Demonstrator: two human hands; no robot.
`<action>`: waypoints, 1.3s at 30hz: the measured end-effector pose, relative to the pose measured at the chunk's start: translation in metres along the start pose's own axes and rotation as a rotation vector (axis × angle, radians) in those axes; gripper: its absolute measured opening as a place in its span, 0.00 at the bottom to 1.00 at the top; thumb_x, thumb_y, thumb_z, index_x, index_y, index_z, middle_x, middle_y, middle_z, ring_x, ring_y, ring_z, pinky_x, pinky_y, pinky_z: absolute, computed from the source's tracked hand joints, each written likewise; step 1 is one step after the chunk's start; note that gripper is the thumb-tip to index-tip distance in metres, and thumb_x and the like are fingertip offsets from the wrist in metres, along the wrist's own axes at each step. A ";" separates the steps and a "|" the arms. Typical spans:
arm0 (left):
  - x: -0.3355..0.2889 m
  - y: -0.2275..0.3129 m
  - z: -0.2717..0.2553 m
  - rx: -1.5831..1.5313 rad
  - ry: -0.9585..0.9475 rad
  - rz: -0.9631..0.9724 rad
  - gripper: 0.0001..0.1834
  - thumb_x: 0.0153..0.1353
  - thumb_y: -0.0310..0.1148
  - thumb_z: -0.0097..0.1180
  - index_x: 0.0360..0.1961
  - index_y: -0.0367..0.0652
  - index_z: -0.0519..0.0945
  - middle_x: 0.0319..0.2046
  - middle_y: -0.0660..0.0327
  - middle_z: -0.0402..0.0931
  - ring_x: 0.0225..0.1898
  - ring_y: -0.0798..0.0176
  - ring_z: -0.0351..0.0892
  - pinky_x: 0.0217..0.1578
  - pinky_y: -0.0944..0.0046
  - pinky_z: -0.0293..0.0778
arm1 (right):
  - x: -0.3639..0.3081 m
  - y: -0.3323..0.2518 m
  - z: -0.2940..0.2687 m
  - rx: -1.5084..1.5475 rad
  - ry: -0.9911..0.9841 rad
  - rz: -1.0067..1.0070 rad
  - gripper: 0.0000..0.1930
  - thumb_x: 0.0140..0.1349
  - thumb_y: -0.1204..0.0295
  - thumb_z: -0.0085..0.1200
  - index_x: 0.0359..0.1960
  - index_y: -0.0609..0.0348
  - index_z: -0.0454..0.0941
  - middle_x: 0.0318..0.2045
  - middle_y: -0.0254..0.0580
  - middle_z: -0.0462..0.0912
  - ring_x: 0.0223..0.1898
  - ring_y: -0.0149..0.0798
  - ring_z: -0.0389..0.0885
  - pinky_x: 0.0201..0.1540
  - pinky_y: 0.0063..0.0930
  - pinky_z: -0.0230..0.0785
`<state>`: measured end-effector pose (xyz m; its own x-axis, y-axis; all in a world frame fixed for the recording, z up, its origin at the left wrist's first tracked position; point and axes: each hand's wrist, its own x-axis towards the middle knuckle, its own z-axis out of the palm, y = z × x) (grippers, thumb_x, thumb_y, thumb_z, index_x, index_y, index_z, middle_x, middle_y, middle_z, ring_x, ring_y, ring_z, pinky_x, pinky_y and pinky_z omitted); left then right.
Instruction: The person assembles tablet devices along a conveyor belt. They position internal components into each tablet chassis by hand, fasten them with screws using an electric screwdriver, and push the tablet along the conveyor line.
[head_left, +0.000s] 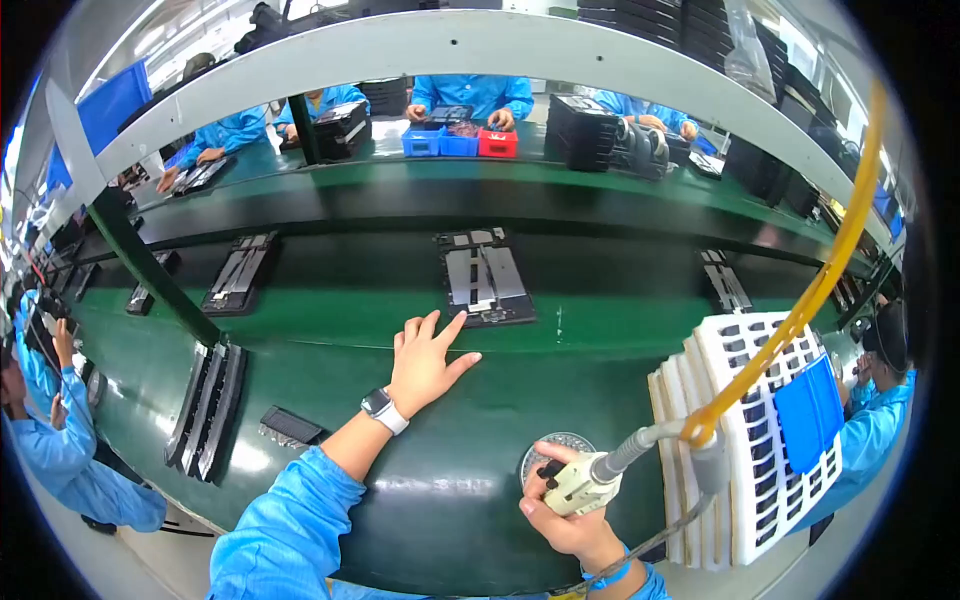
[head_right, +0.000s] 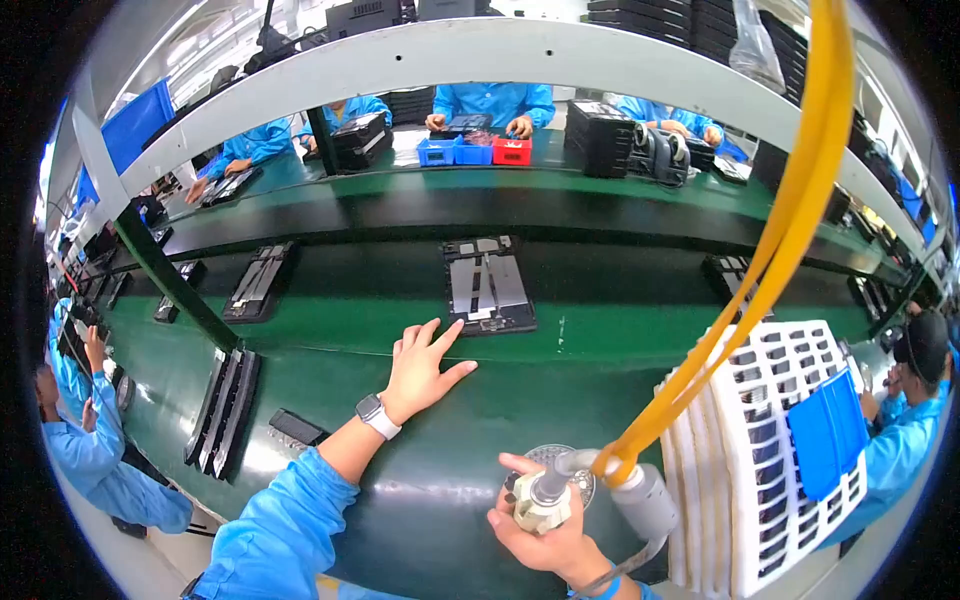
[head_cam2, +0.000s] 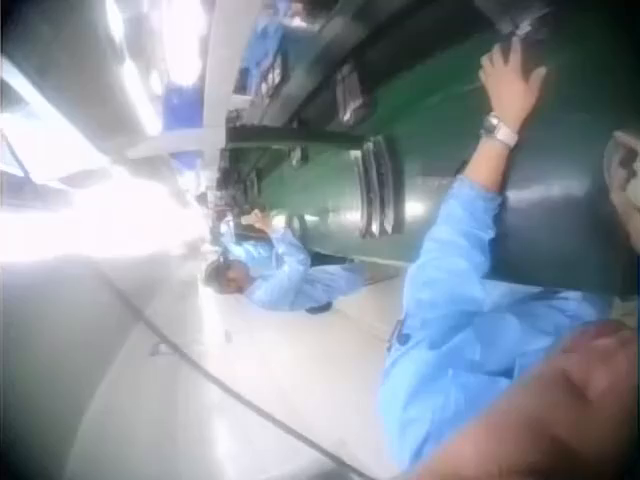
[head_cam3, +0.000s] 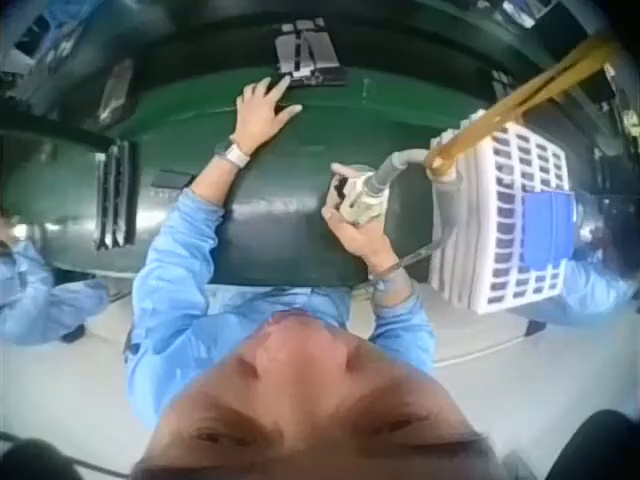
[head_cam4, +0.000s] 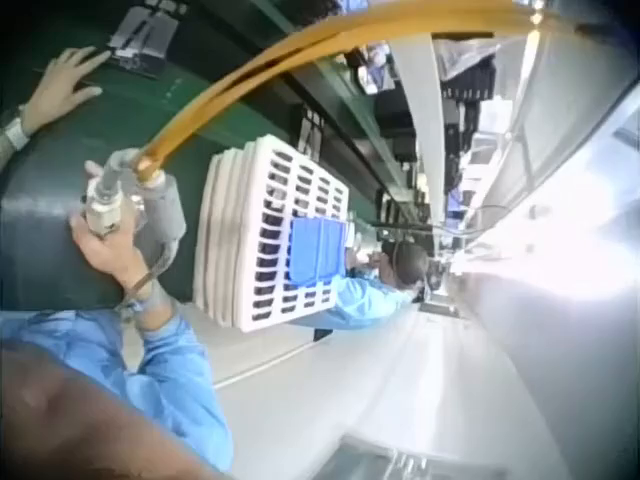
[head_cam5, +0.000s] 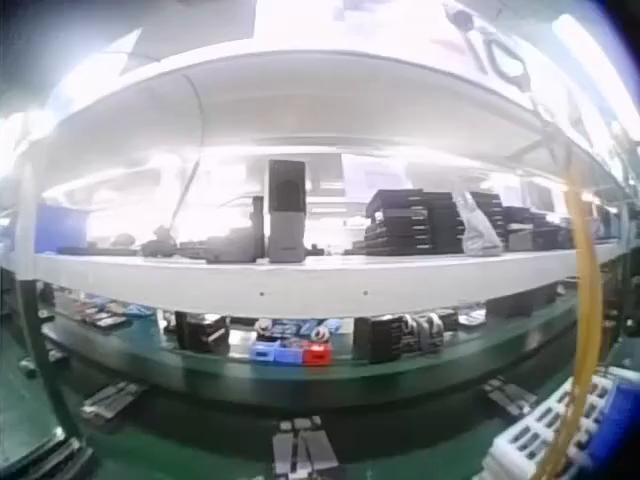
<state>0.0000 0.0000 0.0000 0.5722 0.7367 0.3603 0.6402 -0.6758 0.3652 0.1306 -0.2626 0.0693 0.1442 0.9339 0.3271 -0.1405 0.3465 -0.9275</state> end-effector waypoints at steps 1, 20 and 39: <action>0.006 -0.003 0.002 0.047 0.038 0.024 0.38 0.54 0.58 0.64 0.65 0.53 0.73 0.63 0.44 0.65 0.63 0.40 0.61 0.63 0.39 0.58 | 0.002 0.003 0.005 0.012 0.047 -0.002 0.32 0.55 0.83 0.60 0.63 0.67 0.65 0.23 0.31 0.77 0.24 0.27 0.75 0.53 0.33 0.73; 0.064 -0.020 -0.002 -1.304 0.155 -0.653 0.20 0.67 0.27 0.55 0.59 0.34 0.72 0.50 0.55 0.76 0.49 0.59 0.77 0.45 0.58 0.79 | 0.009 0.005 -0.012 -0.269 0.175 -0.077 0.23 0.56 0.86 0.56 0.55 0.72 0.69 0.21 0.28 0.75 0.22 0.21 0.72 0.29 0.20 0.69; -0.116 0.031 -0.086 -0.078 -0.065 -0.012 0.34 0.43 0.42 0.78 0.50 0.39 0.78 0.67 0.37 0.59 0.62 0.38 0.62 0.62 0.49 0.64 | 0.005 0.019 -0.016 -0.366 0.175 -0.101 0.28 0.55 0.85 0.57 0.58 0.70 0.62 0.24 0.31 0.75 0.24 0.23 0.73 0.32 0.21 0.69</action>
<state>-0.0900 -0.1084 0.0433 0.5980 0.7433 0.3000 0.6072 -0.6644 0.4358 0.1447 -0.2528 0.0505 0.3085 0.8567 0.4134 0.2354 0.3523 -0.9058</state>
